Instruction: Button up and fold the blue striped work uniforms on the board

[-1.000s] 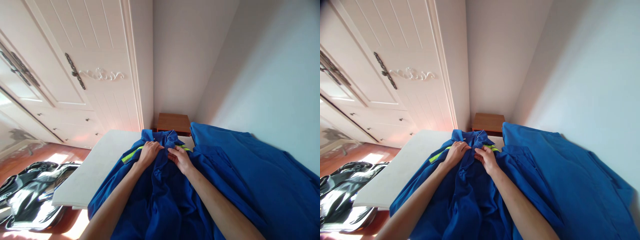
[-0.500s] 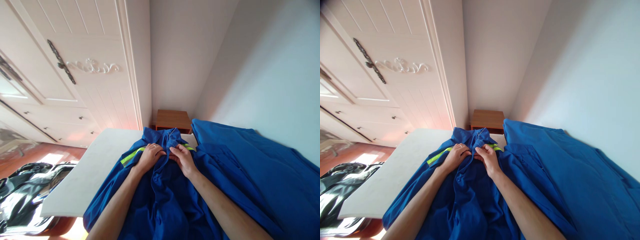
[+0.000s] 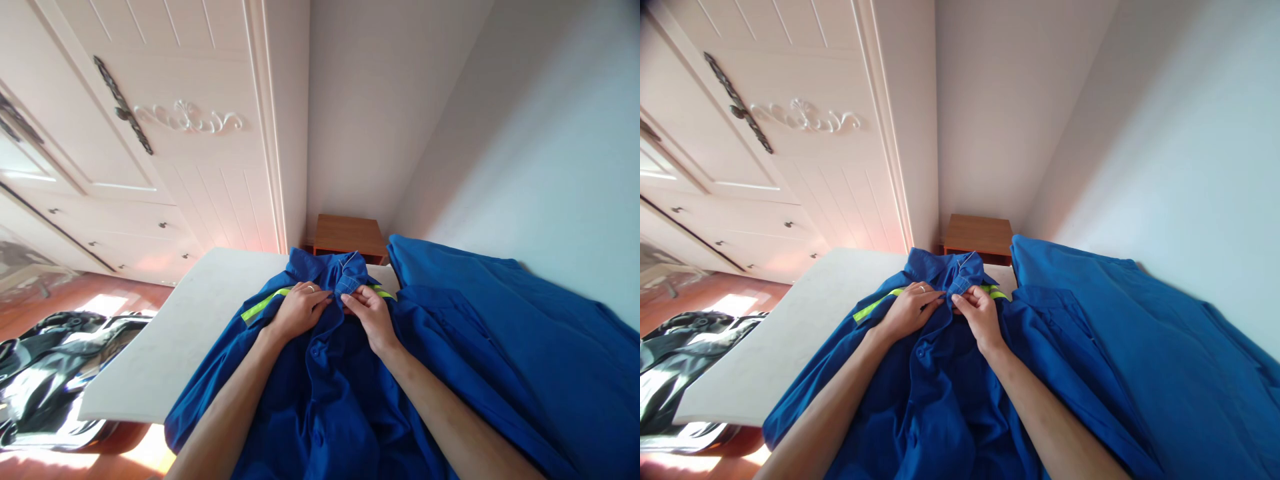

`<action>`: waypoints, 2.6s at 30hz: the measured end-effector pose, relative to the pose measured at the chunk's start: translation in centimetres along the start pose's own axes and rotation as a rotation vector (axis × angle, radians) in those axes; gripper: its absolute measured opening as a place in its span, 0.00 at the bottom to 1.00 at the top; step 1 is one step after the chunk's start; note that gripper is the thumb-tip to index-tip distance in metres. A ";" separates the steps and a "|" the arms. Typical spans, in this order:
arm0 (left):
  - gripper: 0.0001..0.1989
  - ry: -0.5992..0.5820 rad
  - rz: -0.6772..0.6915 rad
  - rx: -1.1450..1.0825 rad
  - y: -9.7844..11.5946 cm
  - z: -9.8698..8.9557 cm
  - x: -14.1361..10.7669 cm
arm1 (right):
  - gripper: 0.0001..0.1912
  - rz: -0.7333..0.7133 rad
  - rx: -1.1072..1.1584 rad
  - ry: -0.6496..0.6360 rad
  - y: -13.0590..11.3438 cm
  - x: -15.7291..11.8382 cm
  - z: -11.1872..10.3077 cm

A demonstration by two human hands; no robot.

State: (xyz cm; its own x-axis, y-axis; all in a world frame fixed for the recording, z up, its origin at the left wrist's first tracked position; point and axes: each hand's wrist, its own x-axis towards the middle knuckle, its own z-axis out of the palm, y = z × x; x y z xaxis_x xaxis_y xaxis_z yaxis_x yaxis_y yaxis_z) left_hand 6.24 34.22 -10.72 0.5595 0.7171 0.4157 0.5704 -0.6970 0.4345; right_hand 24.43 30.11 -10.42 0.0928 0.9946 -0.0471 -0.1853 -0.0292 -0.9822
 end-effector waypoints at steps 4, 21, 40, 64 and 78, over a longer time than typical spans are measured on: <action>0.14 0.104 -0.035 -0.011 0.1 0.6 -0.2 | 0.16 -0.051 -0.032 -0.009 -0.1 -0.1 0.0; 0.10 0.297 0.022 -0.054 0.6 0.7 -0.2 | 0.14 -0.162 -0.118 -0.026 0.3 -0.1 -0.3; 0.11 0.291 0.131 -0.031 0.9 1.2 -0.2 | 0.08 -0.520 -0.452 -0.021 1.3 0.3 -0.5; 0.07 0.270 -0.167 -0.262 2.0 1.2 0.0 | 0.07 -0.615 -0.517 0.005 1.2 0.3 -0.4; 0.07 0.343 -0.220 -0.244 1.9 1.5 0.0 | 0.09 -0.441 -0.423 -0.011 1.0 0.4 -0.4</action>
State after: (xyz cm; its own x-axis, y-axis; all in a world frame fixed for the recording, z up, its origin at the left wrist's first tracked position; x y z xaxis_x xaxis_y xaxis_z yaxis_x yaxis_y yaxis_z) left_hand 8.24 32.90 -11.06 0.1867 0.8369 0.5145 0.4724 -0.5356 0.6999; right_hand 24.66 30.40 -11.49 0.0616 0.9227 0.3805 0.2728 0.3511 -0.8957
